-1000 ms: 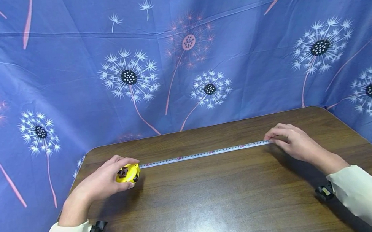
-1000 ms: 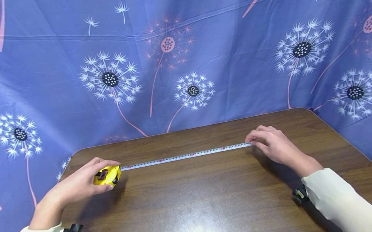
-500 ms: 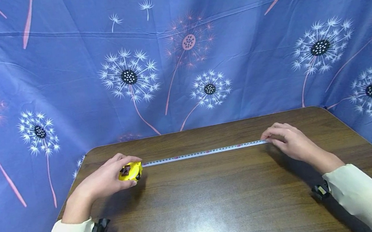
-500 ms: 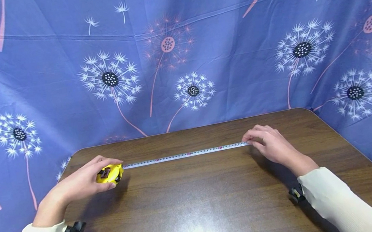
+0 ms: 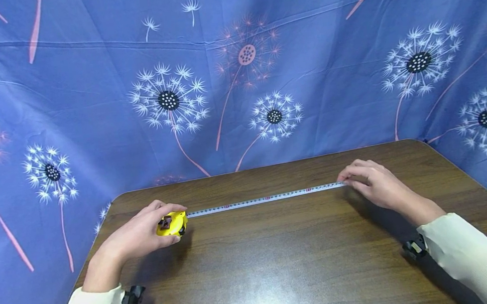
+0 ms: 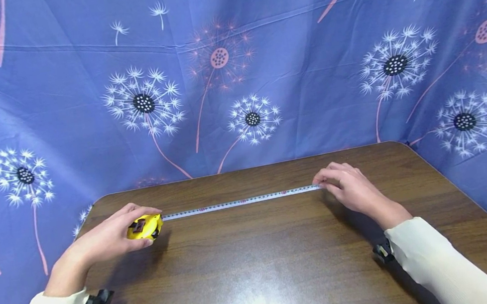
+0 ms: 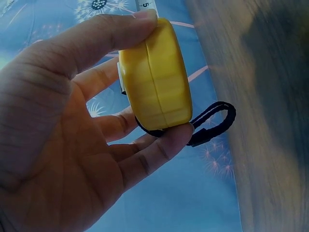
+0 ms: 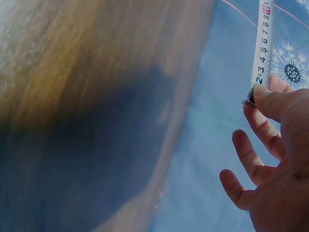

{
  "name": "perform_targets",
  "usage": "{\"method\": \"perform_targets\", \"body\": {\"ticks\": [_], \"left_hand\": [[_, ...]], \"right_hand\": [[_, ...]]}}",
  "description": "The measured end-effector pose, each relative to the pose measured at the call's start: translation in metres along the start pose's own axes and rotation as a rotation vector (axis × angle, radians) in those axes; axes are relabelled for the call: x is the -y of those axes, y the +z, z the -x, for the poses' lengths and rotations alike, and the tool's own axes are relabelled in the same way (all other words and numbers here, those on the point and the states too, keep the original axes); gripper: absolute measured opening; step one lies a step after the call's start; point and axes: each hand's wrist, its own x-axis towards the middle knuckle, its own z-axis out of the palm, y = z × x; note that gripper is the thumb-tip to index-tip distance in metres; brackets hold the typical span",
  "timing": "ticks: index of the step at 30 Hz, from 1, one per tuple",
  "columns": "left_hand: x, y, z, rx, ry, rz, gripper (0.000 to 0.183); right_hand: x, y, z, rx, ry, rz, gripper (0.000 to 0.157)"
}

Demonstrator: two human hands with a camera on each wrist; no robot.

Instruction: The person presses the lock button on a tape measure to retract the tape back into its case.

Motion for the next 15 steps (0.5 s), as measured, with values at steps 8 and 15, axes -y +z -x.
{"method": "perform_targets", "body": {"ticks": [8,15], "left_hand": [[-0.0019,-0.0007,-0.0002,-0.002,-0.003,0.002,0.058],[-0.0026,0.0005,-0.0018,-0.005,0.001,-0.001,0.058]], "right_hand": [[0.0020,0.0021,-0.0028,0.009,0.002,-0.006,0.034],[0.0043,0.0024,-0.0041,0.020,0.006,-0.001,0.035]]}}
